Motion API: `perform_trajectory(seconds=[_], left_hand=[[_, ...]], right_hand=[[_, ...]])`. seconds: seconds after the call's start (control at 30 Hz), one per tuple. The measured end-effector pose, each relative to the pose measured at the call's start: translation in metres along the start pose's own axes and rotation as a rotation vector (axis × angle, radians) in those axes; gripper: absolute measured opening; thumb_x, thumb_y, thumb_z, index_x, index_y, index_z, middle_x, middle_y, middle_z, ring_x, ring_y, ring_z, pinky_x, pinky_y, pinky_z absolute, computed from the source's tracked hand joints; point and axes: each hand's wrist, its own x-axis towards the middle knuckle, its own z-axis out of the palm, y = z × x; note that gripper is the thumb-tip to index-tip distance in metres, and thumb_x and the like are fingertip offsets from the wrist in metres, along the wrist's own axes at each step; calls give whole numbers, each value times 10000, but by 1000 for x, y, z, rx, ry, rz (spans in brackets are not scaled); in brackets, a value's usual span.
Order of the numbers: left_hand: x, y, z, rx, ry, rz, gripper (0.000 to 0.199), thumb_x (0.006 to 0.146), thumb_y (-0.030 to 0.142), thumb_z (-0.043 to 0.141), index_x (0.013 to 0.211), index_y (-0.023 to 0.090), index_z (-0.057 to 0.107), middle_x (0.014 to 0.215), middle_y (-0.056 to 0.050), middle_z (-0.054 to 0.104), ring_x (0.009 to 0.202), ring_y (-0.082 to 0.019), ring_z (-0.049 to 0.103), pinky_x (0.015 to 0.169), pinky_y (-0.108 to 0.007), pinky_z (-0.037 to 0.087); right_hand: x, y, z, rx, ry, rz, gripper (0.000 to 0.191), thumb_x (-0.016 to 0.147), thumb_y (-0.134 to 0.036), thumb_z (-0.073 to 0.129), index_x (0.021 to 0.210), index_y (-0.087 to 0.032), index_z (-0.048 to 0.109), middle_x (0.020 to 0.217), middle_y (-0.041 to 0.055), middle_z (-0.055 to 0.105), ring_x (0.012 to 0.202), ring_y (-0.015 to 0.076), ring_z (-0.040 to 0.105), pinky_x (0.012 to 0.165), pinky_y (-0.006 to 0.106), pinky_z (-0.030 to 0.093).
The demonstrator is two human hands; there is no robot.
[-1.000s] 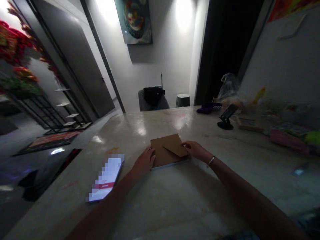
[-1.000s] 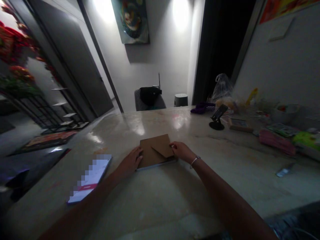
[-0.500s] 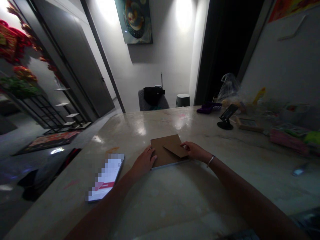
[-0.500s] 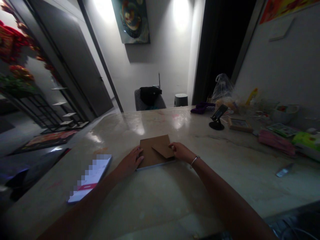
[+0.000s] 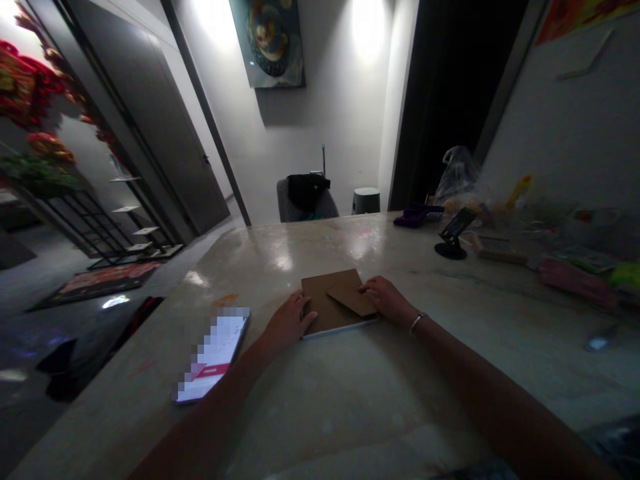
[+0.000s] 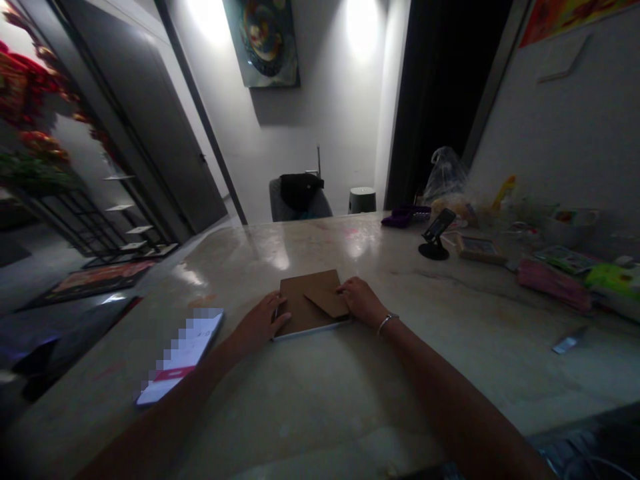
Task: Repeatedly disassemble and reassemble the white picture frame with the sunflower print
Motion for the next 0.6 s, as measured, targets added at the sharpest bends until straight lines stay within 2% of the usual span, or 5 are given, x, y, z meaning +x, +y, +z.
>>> perform_trajectory(seconds=[0.1,0.2,0.33,0.47,0.6], left_hand=[[1,-2,0,-26,16,23,401,813,372,403,1111,121,495,1276,-139,434,1158,-226,437,981,-364,335],[2,-5,0,-61,25,33,386,808,359,411,1101,121,493,1269,-135,432,1151,-220,440,976,-363,343],[1,-5,1,-108,25,44,364,788,335,454,1088,136,503,1261,-124,436,1149,-217,438,974,-377,343],[0,1,1,-148,41,85,333,760,338,508,1036,154,539,1204,-106,473,1102,-212,471,942,-371,378],[1,7,3,-133,85,90,251,780,306,478,966,162,564,1104,-86,522,1020,-189,517,903,-352,413]], right_hand=[[2,2,5,-30,-27,-52,376,821,-193,396,1181,-150,494,1294,130,434,1178,221,405,976,387,323],[2,2,7,-61,-105,-33,475,833,-233,388,1301,-166,345,1337,113,391,1245,226,328,998,397,298],[0,-1,-1,-162,-107,-53,448,834,-200,373,1273,-115,381,1309,140,421,1255,233,306,1012,394,271],[-5,-2,-11,-204,-123,-162,449,763,-159,467,1208,-100,446,1250,159,472,1185,229,393,998,395,290],[-9,6,-10,-179,-119,-191,501,775,-146,436,1273,-147,378,1305,142,420,1225,229,346,1000,436,270]])
